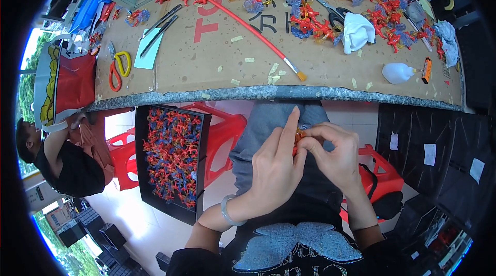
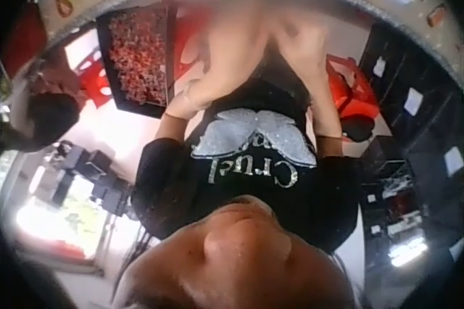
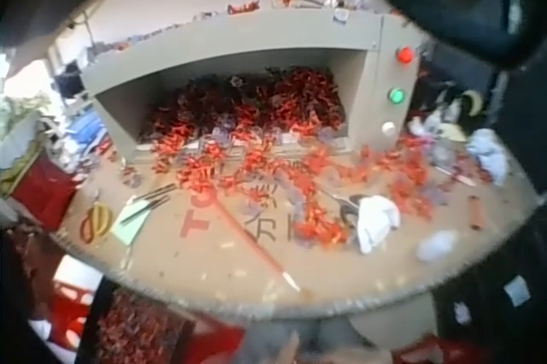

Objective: The person assembles toy figurines by attaching components together by hand, applying adhesive using a squeeze bottle and a brush, and trimming pieces with a hand tool.

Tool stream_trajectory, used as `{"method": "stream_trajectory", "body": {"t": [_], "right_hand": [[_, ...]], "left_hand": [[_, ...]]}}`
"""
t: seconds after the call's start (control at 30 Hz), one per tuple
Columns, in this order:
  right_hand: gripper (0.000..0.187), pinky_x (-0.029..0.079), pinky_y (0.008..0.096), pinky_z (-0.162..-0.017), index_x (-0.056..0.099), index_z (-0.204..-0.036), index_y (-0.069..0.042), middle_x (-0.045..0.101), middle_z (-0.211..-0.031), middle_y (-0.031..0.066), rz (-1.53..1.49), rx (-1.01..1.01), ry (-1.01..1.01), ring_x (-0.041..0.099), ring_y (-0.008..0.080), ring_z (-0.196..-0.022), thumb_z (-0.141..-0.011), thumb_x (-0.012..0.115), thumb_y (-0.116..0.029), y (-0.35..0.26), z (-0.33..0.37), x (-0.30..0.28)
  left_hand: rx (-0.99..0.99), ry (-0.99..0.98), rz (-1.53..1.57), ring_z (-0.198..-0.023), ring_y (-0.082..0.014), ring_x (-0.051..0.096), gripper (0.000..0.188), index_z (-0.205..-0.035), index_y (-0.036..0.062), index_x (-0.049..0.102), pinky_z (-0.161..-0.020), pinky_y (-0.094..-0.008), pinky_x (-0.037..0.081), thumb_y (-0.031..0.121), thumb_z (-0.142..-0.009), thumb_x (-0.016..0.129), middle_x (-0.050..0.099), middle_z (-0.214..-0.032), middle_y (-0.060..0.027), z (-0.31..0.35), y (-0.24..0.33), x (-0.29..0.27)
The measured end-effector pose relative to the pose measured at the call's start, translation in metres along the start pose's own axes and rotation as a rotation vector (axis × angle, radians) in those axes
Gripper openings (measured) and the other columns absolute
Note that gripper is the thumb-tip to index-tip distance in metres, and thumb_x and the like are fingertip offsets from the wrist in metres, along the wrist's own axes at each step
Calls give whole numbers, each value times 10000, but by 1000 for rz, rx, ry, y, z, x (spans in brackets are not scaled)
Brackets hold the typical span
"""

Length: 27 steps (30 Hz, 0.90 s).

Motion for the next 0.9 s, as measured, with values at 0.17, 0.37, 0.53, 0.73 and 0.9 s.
{"method": "stream_trajectory", "body": {"t": [0.17,0.37,0.53,0.73,0.9], "right_hand": [[140,484,307,-530,658,-835,41,645,-754,144,119,-50,25,631,261,-606,-772,706,-75,-11,2,4],[102,445,347,-482,630,-790,32,581,-691,154,146,-158,88,573,314,-554,-822,635,-65,-2,0,7],[113,418,354,-476,601,-755,31,537,-657,151,90,-177,85,546,323,-546,-835,602,-50,2,-4,6],[117,409,343,-489,586,-756,36,538,-660,152,18,-116,14,549,308,-546,-834,594,-50,7,-6,1],[120,411,323,-492,611,-793,44,574,-660,137,-64,12,-122,559,256,-530,-831,623,-69,8,-8,-7]], "left_hand": [[14,-9,-68,-621,-270,578,615,-1325,-41,468,-571,-358,491,-54,-732,634,544,-773,-137,3,5,0],[-19,30,121,-638,-252,605,512,-1229,-11,552,-573,-344,497,-58,-729,650,563,-763,-128,-1,3,3],[-96,42,210,-626,-225,600,438,-1158,11,595,-568,-319,498,-51,-731,674,568,-758,-123,-1,1,5],[-201,-29,317,-690,-105,602,499,-1205,18,589,-627,-252,533,-66,-725,699,610,-794,-89,1,-1,5],[-201,-69,255,-689,-106,597,515,-1219,20,581,-622,-245,528,-60,-725,706,602,-791,-81,0,0,2]]}}
Point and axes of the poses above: each hand's wrist, its own z-axis away from the middle knuckle, its own x-axis out of the palm, y = z × x, the point moved 1 cm from there along -z, towards the middle knuckle
